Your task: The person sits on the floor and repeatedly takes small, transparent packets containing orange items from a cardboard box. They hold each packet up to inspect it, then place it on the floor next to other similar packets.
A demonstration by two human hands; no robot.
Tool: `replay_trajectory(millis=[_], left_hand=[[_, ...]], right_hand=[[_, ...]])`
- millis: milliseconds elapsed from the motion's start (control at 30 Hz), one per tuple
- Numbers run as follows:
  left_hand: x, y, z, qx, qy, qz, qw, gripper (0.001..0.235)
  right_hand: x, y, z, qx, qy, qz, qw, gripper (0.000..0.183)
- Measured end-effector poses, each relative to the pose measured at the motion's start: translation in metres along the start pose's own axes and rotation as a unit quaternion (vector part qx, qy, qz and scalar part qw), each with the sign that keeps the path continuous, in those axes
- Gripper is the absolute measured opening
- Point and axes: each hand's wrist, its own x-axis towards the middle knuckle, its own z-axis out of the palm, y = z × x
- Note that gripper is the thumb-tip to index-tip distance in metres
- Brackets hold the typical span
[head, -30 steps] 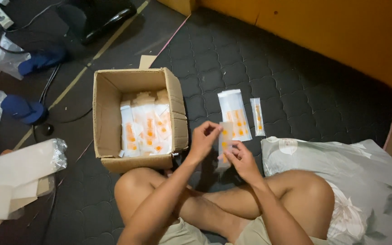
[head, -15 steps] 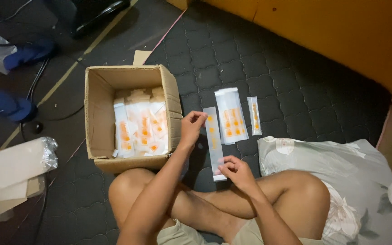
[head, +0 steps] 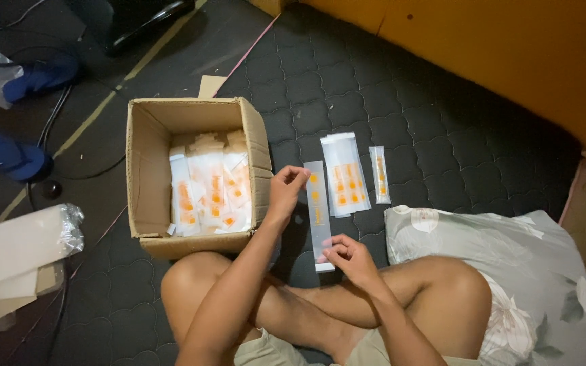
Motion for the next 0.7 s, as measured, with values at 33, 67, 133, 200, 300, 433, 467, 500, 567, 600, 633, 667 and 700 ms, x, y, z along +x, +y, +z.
replay_trajectory(millis=[33, 67, 133, 200, 300, 433, 467, 500, 567, 600, 633, 667, 700], left_hand=[[0.000, 0.000, 0.000, 0.000, 0.000, 0.000, 1.000, 0.011], [-0.001, 0.000, 0.000, -0.002, -0.002, 0.007, 1.000, 0.012], [-0.002, 0.000, 0.000, -0.004, -0.004, 0.014, 1.000, 0.012], [-0.002, 0.001, 0.001, 0.000, -0.001, 0.010, 1.000, 0.013], [-0.006, 0.008, 0.002, -0.001, -0.001, 0.011, 1.000, 0.011], [-0.004, 0.005, 0.001, -0.001, -0.005, 0.015, 1.000, 0.011], [-0.004, 0.004, 0.001, 0.001, -0.005, 0.020, 1.000, 0.011], [-0.004, 0.003, 0.000, 0.002, -0.006, 0.024, 1.000, 0.011], [-0.002, 0.000, 0.001, 0.003, -0.005, 0.020, 1.000, 0.011], [-0.001, -0.002, 0.001, 0.003, -0.004, 0.016, 1.000, 0.010], [-0.001, -0.003, 0.001, 0.003, -0.005, 0.016, 1.000, 0.010], [0.000, -0.004, 0.001, 0.005, -0.004, 0.015, 1.000, 0.010], [0.000, -0.005, 0.001, 0.006, -0.004, 0.014, 1.000, 0.010]], right_hand=[[0.000, -0.001, 0.001, 0.000, 0.000, 0.000, 1.000, 0.028], [0.000, -0.002, 0.002, 0.004, 0.001, 0.000, 1.000, 0.028], [0.000, -0.003, 0.002, 0.008, 0.002, 0.000, 1.000, 0.028], [0.000, -0.002, 0.003, -0.009, -0.004, 0.002, 1.000, 0.025], [-0.001, -0.002, 0.004, -0.005, -0.012, 0.008, 1.000, 0.025], [0.001, 0.000, 0.003, -0.012, -0.016, 0.007, 1.000, 0.024], [0.002, 0.003, 0.003, -0.012, -0.016, 0.007, 1.000, 0.024], [0.003, 0.007, 0.003, -0.012, -0.016, 0.007, 1.000, 0.024], [0.004, 0.008, 0.002, -0.013, -0.017, 0.010, 1.000, 0.025], [0.004, 0.009, 0.002, -0.014, -0.018, 0.014, 1.000, 0.026], [0.003, 0.007, 0.002, -0.014, -0.017, 0.014, 1.000, 0.026], [0.002, 0.006, 0.003, -0.010, -0.020, 0.014, 1.000, 0.026], [0.001, 0.005, 0.004, -0.005, -0.022, 0.014, 1.000, 0.027]])
